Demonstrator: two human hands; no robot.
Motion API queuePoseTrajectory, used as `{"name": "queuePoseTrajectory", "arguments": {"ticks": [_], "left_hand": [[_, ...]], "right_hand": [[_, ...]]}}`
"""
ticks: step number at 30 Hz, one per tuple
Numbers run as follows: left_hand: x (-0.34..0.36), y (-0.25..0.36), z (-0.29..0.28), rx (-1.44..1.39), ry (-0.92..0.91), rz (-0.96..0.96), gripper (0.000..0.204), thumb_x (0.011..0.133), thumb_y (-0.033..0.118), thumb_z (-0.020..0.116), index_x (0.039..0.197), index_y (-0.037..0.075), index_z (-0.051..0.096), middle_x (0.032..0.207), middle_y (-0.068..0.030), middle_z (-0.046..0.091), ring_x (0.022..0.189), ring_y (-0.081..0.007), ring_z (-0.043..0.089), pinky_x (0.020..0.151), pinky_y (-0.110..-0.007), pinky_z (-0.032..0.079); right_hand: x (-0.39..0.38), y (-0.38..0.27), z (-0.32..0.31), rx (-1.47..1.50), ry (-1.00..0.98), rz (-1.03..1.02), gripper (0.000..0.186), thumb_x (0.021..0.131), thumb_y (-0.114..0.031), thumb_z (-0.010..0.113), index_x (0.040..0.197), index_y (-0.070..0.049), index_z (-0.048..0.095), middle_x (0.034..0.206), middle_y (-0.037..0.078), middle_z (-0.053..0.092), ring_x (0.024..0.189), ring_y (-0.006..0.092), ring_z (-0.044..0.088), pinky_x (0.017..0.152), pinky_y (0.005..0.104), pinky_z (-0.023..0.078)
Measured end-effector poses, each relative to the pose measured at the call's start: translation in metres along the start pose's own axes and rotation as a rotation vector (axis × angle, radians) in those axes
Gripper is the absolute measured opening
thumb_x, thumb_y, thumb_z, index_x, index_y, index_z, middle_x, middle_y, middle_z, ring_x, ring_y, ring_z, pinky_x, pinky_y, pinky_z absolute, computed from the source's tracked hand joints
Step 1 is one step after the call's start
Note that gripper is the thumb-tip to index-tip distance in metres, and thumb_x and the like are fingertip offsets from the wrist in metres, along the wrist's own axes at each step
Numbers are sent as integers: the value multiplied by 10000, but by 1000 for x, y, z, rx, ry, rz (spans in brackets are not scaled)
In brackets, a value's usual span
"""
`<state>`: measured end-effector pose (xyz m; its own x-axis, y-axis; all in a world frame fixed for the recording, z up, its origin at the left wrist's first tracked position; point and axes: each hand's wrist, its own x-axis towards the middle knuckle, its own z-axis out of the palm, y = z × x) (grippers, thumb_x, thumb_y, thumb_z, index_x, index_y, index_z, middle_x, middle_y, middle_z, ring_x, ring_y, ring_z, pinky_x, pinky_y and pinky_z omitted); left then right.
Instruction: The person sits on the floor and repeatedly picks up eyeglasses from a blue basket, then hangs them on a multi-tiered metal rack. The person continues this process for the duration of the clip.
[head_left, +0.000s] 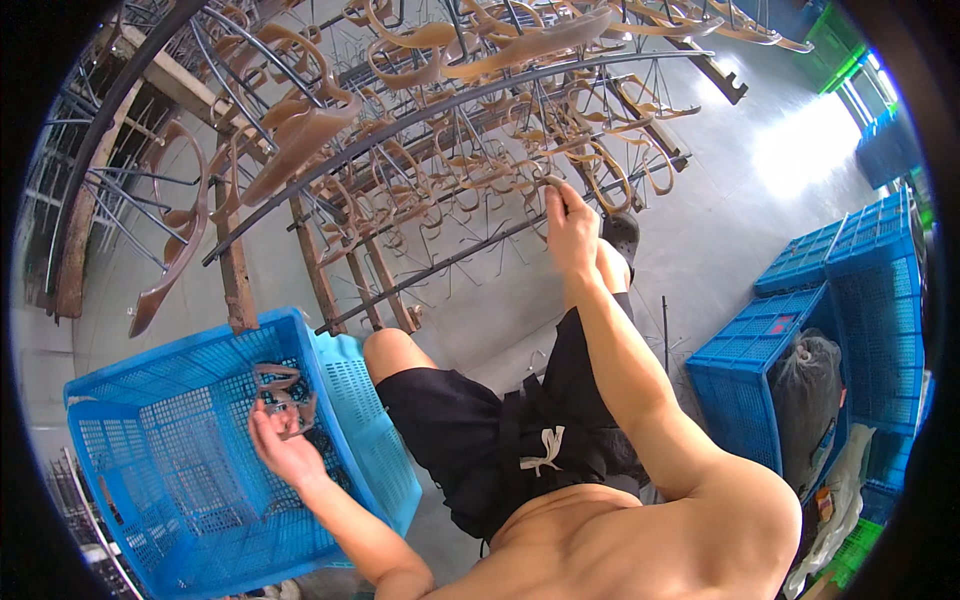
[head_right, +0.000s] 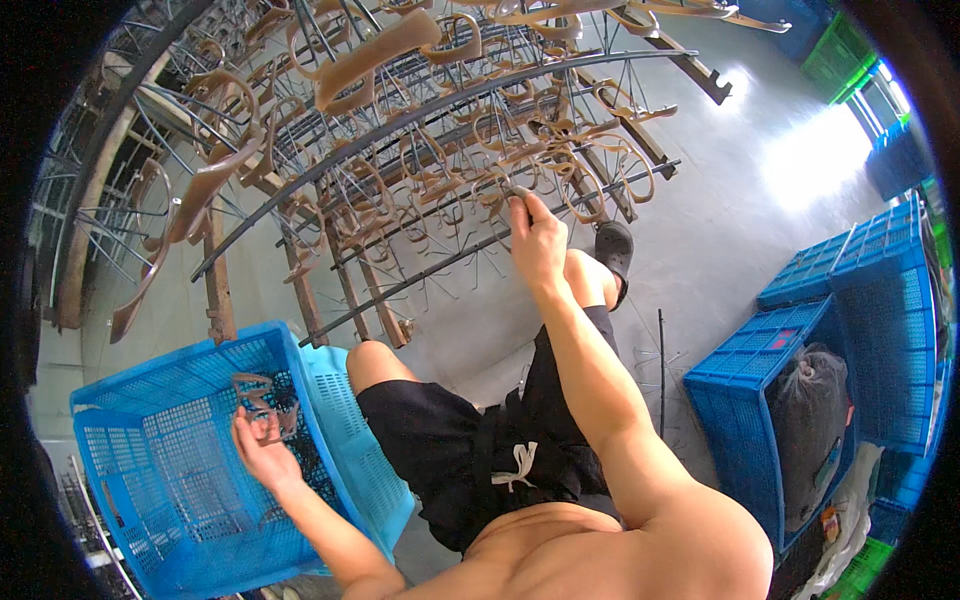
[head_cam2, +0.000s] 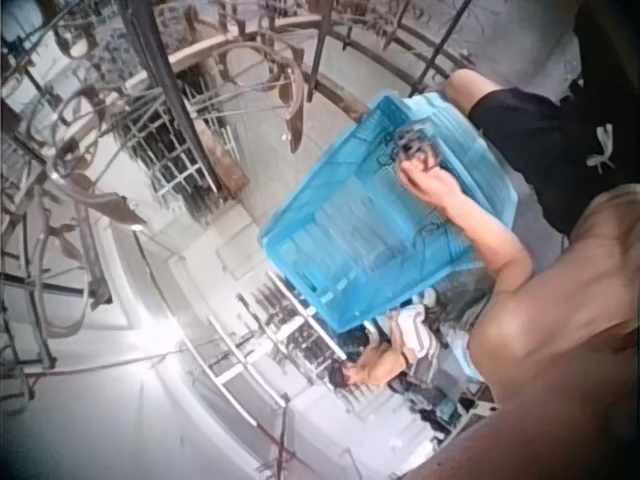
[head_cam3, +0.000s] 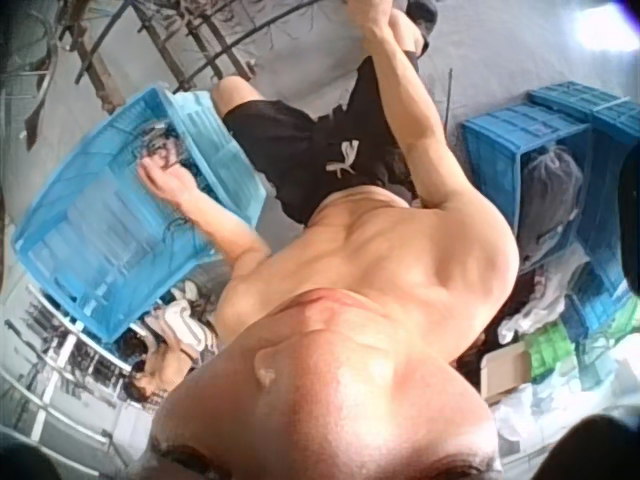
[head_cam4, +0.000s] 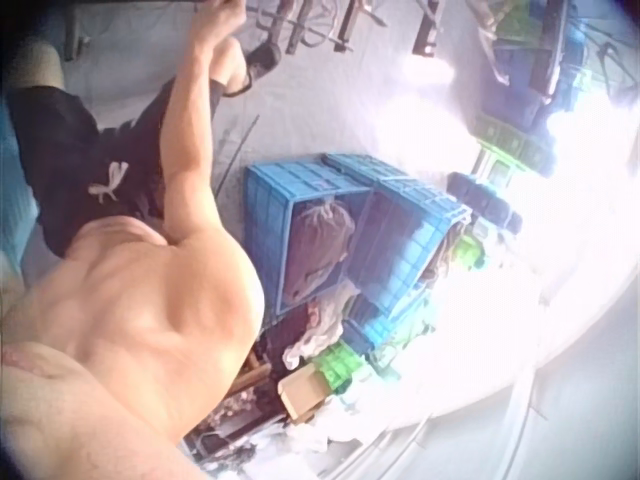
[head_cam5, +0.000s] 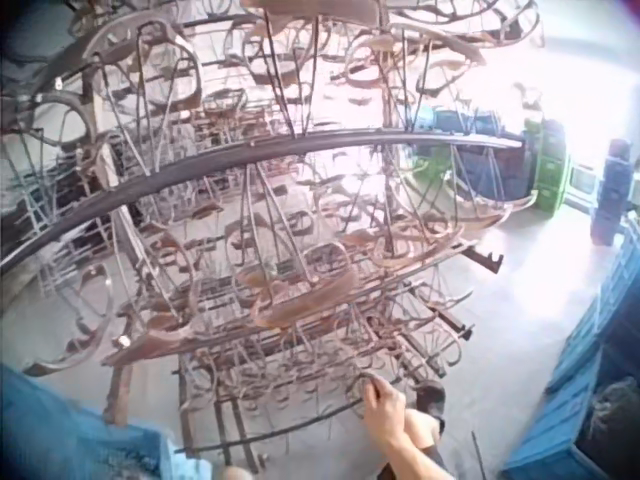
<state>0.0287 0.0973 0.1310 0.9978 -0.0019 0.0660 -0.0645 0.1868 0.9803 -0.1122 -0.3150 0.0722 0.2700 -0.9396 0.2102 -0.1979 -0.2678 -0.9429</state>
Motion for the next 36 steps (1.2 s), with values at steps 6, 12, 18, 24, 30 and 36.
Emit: {"name": "queuePoseTrajectory", "arguments": {"ticks": [6, 12, 18, 24, 30, 36], "left_hand": [[-75, -2, 65, 97, -414, 74, 182, 921, 103, 476, 1067, 21, 549, 1012, -78, 539, 869, -153, 547, 772, -356, 525], [-91, 0, 110, 514, -719, 518, 159, 797, -2, 619, 949, 33, 648, 939, -77, 528, 751, -143, 472, 611, -233, 391], [-87, 1, 121, 620, -723, 823, 250, 731, 43, 702, 977, 76, 668, 840, -61, 569, 766, -215, 499, 696, -321, 421], [-111, -17, 128, 886, -562, 1045, 340, 689, -2, 670, 1026, 33, 659, 750, -73, 445, 751, -266, 486, 695, -375, 433], [-132, -33, 129, 723, -936, 949, 395, 663, 101, 724, 1034, 14, 620, 824, -99, 458, 803, -287, 469, 787, -410, 420], [-120, -36, 107, 180, -561, 449, 316, 876, 85, 502, 1179, 21, 442, 800, -74, 461, 690, -163, 452, 680, -308, 450]], "right_hand": [[2, -9, -15, 90, -179, 265, 273, 895, -221, 544, 1073, -16, 569, 689, 74, 534, 632, 153, 518, 604, 272, 432], [-91, -51, -39, 204, -796, -28, 380, 923, -347, 497, 1118, -22, 521, 912, 123, 531, 918, 203, 513, 805, 332, 420], [-113, -56, -38, 682, -948, 844, 440, 935, -433, 446, 1058, -23, 548, 894, 42, 577, 776, 130, 548, 699, 264, 460], [-149, -77, -45, 190, -719, 339, 268, 912, -230, 537, 997, 14, 466, 846, 126, 607, 773, 155, 573, 674, 297, 472], [-158, -67, -21, 838, -684, 976, 175, 879, -65, 508, 1027, 24, 478, 885, 87, 578, 762, 132, 557, 663, 245, 478], [-123, -57, -32, 360, -498, 274, 283, 916, -34, 448, 1197, -9, 474, 805, 30, 572, 562, 66, 514, 467, 202, 405]]}}
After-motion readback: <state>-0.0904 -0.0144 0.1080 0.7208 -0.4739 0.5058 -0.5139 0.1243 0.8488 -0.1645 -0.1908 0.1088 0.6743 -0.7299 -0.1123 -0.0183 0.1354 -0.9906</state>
